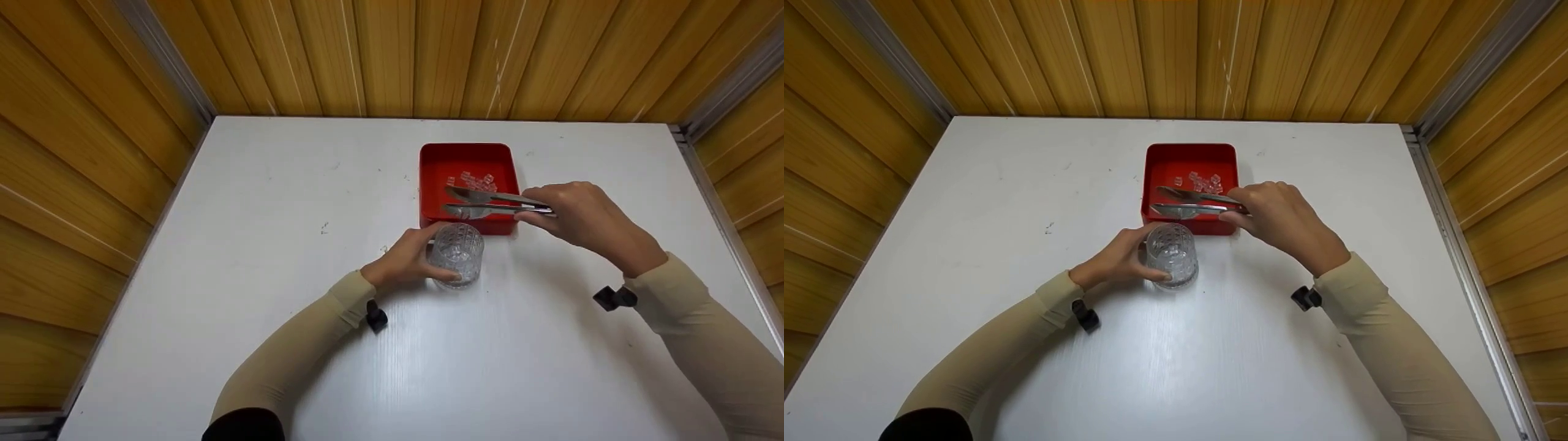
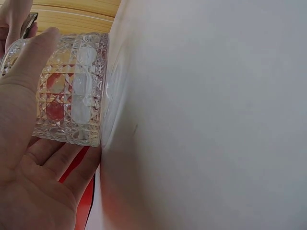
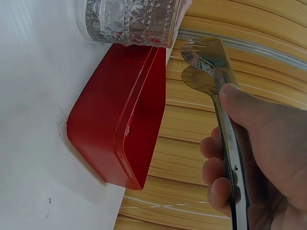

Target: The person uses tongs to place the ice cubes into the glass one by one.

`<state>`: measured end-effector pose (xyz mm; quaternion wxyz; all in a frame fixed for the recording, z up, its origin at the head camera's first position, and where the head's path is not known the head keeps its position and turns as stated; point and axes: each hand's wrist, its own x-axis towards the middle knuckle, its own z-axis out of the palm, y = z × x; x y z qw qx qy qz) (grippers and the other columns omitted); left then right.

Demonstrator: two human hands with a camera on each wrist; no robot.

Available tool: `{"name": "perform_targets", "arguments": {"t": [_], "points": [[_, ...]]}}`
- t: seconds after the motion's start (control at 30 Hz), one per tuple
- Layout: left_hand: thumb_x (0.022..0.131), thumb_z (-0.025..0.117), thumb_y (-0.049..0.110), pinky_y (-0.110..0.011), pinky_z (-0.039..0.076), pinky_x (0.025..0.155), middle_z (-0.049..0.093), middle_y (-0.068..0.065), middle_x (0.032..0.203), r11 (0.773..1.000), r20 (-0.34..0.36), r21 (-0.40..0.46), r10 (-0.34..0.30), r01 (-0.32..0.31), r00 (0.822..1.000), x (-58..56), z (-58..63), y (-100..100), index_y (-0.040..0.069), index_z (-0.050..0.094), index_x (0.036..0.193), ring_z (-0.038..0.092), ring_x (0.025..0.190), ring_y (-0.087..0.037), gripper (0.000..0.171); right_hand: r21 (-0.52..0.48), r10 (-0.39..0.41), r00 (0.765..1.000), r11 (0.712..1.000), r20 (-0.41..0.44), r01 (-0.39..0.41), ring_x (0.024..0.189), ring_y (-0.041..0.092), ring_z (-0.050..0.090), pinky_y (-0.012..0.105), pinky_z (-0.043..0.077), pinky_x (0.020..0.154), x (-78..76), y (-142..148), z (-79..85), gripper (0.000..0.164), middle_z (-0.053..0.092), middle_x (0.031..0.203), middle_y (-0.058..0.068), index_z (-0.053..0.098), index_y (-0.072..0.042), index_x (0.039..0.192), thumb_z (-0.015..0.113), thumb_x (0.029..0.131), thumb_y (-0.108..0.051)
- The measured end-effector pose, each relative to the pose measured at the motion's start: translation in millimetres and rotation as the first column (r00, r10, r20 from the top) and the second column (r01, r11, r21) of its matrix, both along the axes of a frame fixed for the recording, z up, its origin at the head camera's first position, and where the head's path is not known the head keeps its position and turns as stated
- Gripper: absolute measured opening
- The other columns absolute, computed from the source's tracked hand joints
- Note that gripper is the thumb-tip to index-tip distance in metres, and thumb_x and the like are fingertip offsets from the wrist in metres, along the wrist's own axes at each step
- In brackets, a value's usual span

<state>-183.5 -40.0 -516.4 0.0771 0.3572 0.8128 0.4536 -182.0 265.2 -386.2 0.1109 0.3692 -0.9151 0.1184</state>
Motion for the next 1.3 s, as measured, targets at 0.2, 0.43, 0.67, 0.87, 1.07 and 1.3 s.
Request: {"name": "perform_targets", "arguments": {"t": [0.2,0.43,0.67,0.87,1.07,1.3], "points": [[0.077,0.093,0.033,-0.023,0.046,0.103,0.067,-0.001,0.131,1.0,0.019,-0.003,0.001,-0.001,1.0,0.4,0.5,0,0.014,0.05,0.148,0.061,0.116,-0.009,0.086,0.018,-0.044,0.998,0.999,0.054,0.044,0.064,0.014,0.062,0.037,0.054,0.061,-2.7,-1,3.0,0.027,0.077,0.089,0.006,0.076,-0.005,0.108,0.085,0.086,-0.018],[0.076,0.093,0.034,-0.022,0.047,0.103,0.067,0.0,0.131,1.0,0.022,-0.004,0.0,0.0,1.0,-0.1,-0.5,1,0.014,0.051,0.147,0.06,0.117,-0.007,0.085,0.023,-0.081,0.992,0.997,0.1,0.079,0.064,0.014,0.06,0.034,0.052,0.06,-14.2,2,0.8,0.023,0.076,0.085,0.003,0.077,-0.006,0.105,0.084,0.088,-0.018],[0.076,0.093,0.035,-0.023,0.048,0.101,0.068,-0.001,0.129,1.0,0.011,-0.002,-0.003,0.003,1.0,-0.1,-0.4,0,0.014,0.052,0.146,0.062,0.115,-0.009,0.084,0.051,-0.105,0.987,0.994,0.124,0.099,0.061,0.015,0.055,0.032,0.047,0.056,-29.9,3,-0.5,0.018,0.072,0.077,0.002,0.075,-0.006,0.101,0.081,0.091,-0.019],[0.074,0.094,0.038,-0.023,0.048,0.1,0.069,-0.001,0.126,1.0,0.006,-0.01,0.007,-0.007,1.0,0.6,1.6,0,0.014,0.053,0.144,0.062,0.112,-0.009,0.084,0.059,-0.12,0.982,0.992,0.149,0.113,0.06,0.017,0.052,0.032,0.042,0.055,-41.2,5,-2.0,0.016,0.068,0.074,0.002,0.075,-0.005,0.097,0.08,0.091,-0.019],[0.074,0.094,0.037,-0.023,0.047,0.101,0.069,-0.001,0.127,1.0,0.011,-0.016,0.01,-0.01,1.0,1.2,2.3,0,0.013,0.053,0.144,0.062,0.112,-0.009,0.085,0.082,-0.125,0.978,0.99,0.165,0.112,0.062,0.019,0.053,0.033,0.044,0.056,-49.1,7,-4.1,0.018,0.069,0.075,0.003,0.075,-0.003,0.099,0.079,0.092,-0.02],[0.073,0.095,0.035,-0.022,0.047,0.101,0.068,-0.001,0.128,1.0,0.006,-0.006,0.01,-0.01,1.0,0.6,2.2,1,0.013,0.053,0.144,0.062,0.113,-0.009,0.085,0.12,-0.145,0.969,0.985,0.199,0.122,0.063,0.021,0.055,0.034,0.045,0.057,-56.5,5,-3.9,0.022,0.074,0.081,0.007,0.077,-0.002,0.103,0.079,0.092,-0.021]]}}
